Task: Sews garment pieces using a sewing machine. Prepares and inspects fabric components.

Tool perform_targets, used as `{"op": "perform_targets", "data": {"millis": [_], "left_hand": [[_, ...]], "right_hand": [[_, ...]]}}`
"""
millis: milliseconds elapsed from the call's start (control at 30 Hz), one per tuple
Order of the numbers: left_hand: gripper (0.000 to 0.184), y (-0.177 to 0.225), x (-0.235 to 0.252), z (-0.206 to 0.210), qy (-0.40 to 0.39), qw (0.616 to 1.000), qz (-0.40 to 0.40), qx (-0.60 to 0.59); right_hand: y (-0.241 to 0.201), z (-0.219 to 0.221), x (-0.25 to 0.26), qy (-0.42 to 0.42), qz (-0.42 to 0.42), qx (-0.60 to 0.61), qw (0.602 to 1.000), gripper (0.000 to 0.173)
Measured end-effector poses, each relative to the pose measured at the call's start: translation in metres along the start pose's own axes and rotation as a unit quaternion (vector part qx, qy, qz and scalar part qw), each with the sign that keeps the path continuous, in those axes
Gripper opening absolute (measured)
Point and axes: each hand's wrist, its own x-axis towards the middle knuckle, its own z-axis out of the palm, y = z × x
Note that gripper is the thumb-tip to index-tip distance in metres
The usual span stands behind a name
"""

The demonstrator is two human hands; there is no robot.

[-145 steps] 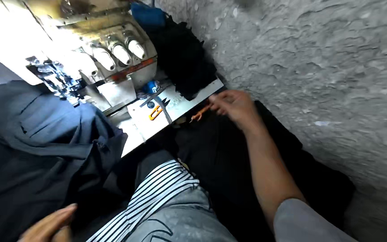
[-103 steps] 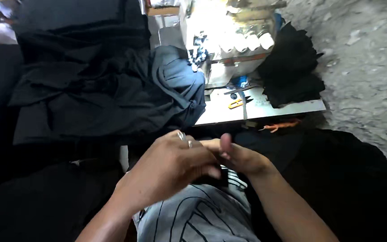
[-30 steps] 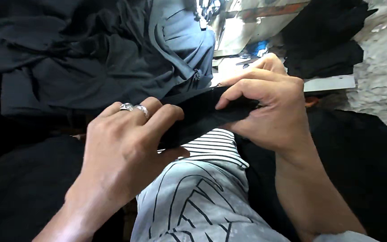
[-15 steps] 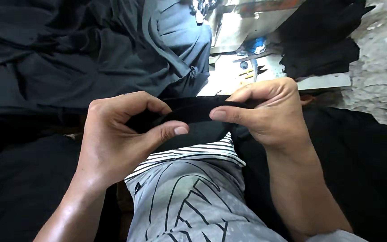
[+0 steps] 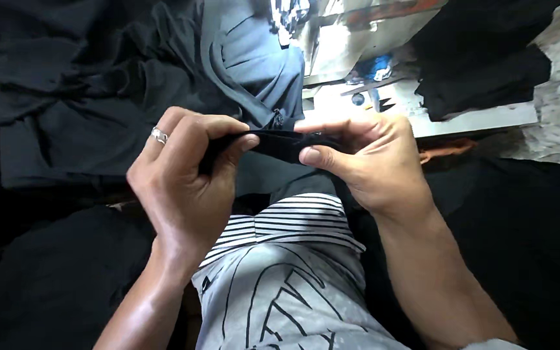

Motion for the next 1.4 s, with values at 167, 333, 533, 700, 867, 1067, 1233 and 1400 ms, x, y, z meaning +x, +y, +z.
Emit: {"op": "perform_targets", "data": {"millis": [167,333,533,700,867,1067,1233,1400], "left_hand": [[0.011,-0.008,0.007,0.029,0.012,0.986,-0.077,-0.151],[0.014,-0.018,0.019,0.038,0.030,0.983,-0.081,-0.160],[0.017,-0.025,0.037,0.038,-0.032,0.985,-0.104,-0.134],[0.021,-0.032,0.054,0.036,-0.050,0.991,-0.086,-0.086],[0.020,-0.037,0.062,0.037,-0.046,0.992,-0.094,-0.077],[0.016,-0.044,0.066,0.035,-0.045,0.993,-0.086,-0.069],[0.012,-0.044,0.098,0.022,-0.043,0.999,0.011,-0.016],[0.014,-0.071,0.123,0.072,-0.025,0.997,0.028,0.063]], "right_hand": [[0.019,-0.002,0.010,0.023,0.017,0.071,0.997,0.013],[0.033,-0.004,0.018,0.044,0.033,0.138,0.989,0.011],[0.042,-0.021,0.030,-0.015,0.094,0.125,0.988,0.017],[0.034,-0.040,0.038,-0.078,0.113,0.038,0.990,0.013],[0.033,-0.040,0.041,-0.050,0.097,-0.007,0.994,0.012],[0.039,-0.032,0.043,0.001,0.082,0.021,0.996,0.016],[0.044,-0.020,0.049,0.029,0.066,0.050,0.996,0.005],[0.070,-0.024,0.071,0.091,0.084,-0.060,0.991,0.006]]}}
